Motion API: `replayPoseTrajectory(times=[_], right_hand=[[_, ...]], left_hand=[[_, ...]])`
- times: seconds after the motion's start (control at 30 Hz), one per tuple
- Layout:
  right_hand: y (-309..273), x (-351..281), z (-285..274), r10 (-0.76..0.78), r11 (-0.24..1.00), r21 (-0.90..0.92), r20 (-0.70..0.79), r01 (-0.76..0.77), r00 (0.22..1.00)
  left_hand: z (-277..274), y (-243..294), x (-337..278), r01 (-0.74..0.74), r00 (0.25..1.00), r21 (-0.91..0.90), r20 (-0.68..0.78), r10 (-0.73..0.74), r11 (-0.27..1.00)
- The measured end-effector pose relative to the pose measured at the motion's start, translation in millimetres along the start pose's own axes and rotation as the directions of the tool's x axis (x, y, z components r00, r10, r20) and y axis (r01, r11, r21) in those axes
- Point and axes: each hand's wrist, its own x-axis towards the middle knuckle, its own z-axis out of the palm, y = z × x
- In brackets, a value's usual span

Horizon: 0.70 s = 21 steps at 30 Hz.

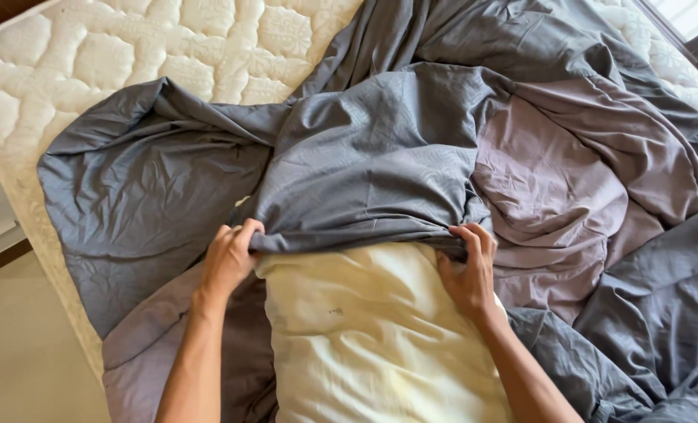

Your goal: The person places a pillow on a bed, then inserts it into a grey pillowcase. They adjust the fabric around the pillow, tucking in the corners and smoothing the surface to fit the case properly.

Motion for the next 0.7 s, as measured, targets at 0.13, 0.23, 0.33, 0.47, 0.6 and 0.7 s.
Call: replayPoseTrajectory(times=[0.13,0.23,0.33,0.47,0.6,0.7], right_hand=[[-44.9,-17.4,27.7,-0.056,0.995,0.089,0.223,0.037,0.973],[-67.2,-4.2,63.6,-0.125,0.991,0.108,0.522,0.080,0.844],[-86.2,25.2,85.4,-0.255,0.958,-0.004,0.441,0.286,0.860],[-67.8,33.2,110.4,-0.234,0.925,-0.194,0.385,0.327,0.893],[-59.1,27.3,97.8,-0.068,0.948,-0.238,0.500,0.213,0.863],[-57.0,19.4,70.2,-0.027,0.951,-0.262,0.462,0.165,0.886]], left_hand=[[-9.0,29.7,11.1,-0.042,0.993,0.037,0.110,0.037,0.998],[2.1,23.2,24.6,-0.154,0.987,0.100,0.054,0.149,0.983],[21.5,-4.9,39.3,-0.170,0.984,0.113,-0.032,0.175,0.979],[41.0,-21.4,74.7,0.299,0.940,-0.383,-0.040,-0.339,0.874],[27.5,-3.0,110.3,0.049,0.934,-0.517,-0.280,-0.223,0.855],[-6.5,19.5,125.2,0.134,0.965,-0.575,-0.110,-0.238,0.807]])
